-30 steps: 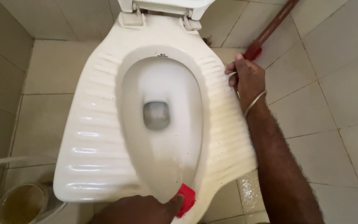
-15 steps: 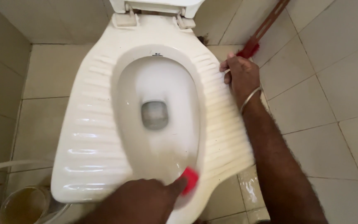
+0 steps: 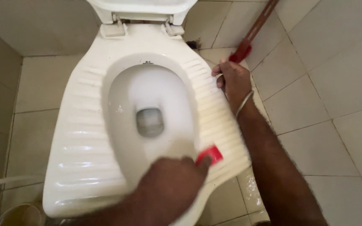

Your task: The person scrubs the inside of a white toilet bowl using a red handheld brush. The person repeatedly scrubs the rim, sides, and bottom of the bowl while water flows from a hose into the bowl.

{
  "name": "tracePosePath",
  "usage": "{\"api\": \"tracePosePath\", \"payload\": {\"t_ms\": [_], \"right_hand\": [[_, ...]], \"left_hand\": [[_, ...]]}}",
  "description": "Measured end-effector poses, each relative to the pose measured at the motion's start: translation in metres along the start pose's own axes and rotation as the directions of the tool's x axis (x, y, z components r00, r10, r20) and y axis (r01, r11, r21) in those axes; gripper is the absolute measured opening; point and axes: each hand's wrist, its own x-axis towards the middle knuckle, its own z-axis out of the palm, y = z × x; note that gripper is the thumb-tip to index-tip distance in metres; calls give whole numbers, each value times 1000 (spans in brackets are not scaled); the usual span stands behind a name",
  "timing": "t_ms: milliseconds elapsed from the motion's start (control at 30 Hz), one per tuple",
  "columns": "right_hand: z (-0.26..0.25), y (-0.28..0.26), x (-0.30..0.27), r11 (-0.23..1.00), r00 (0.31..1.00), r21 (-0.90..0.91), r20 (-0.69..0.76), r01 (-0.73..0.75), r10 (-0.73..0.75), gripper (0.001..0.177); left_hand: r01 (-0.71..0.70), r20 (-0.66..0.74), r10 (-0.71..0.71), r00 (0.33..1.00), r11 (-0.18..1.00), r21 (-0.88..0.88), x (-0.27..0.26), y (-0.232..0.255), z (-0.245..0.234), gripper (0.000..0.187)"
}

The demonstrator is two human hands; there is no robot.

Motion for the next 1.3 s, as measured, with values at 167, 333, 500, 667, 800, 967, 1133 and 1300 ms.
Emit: {"api": "tracePosePath", "payload": {"t_ms": [167, 333, 500, 667, 800, 967, 1133, 1300], "right_hand": [[2, 2, 4, 1000, 1000, 19, 16, 24, -24, 37], [3, 1, 3, 998, 998, 22, -23, -52, 52, 36], [3, 3, 2, 999, 1000, 42, -18, -23, 24, 34], [-4, 5, -3, 998, 998, -12, -5, -55, 55, 33], [-1, -3, -12, 916, 935, -260, 261, 306, -238, 18], [-2, -23, -19, 709, 827, -541, 552, 453, -107, 32], [-10, -29, -17, 637, 652, -448, 749, 628, -116, 51], [-11, -23, -14, 637, 653, -461, 753, 618, -88, 56]], "left_hand": [[-85, 89, 89, 992, 995, -46, -8, -22, 23, 42], [-86, 334, 84, 939, 996, -9, -21, -26, 32, 47], [-173, -33, 172, 985, 984, -48, 7, -8, 20, 39], [-177, 108, 177, 978, 984, -7, 12, 2, 23, 32], [-65, 57, 65, 996, 998, 5, 6, -15, 26, 33], [10, -87, -5, 996, 999, 50, 8, -15, 26, 32], [-66, -152, 74, 986, 996, 59, 1, -13, 13, 31], [29, -147, -17, 989, 996, 80, 16, -41, 25, 34]]}}
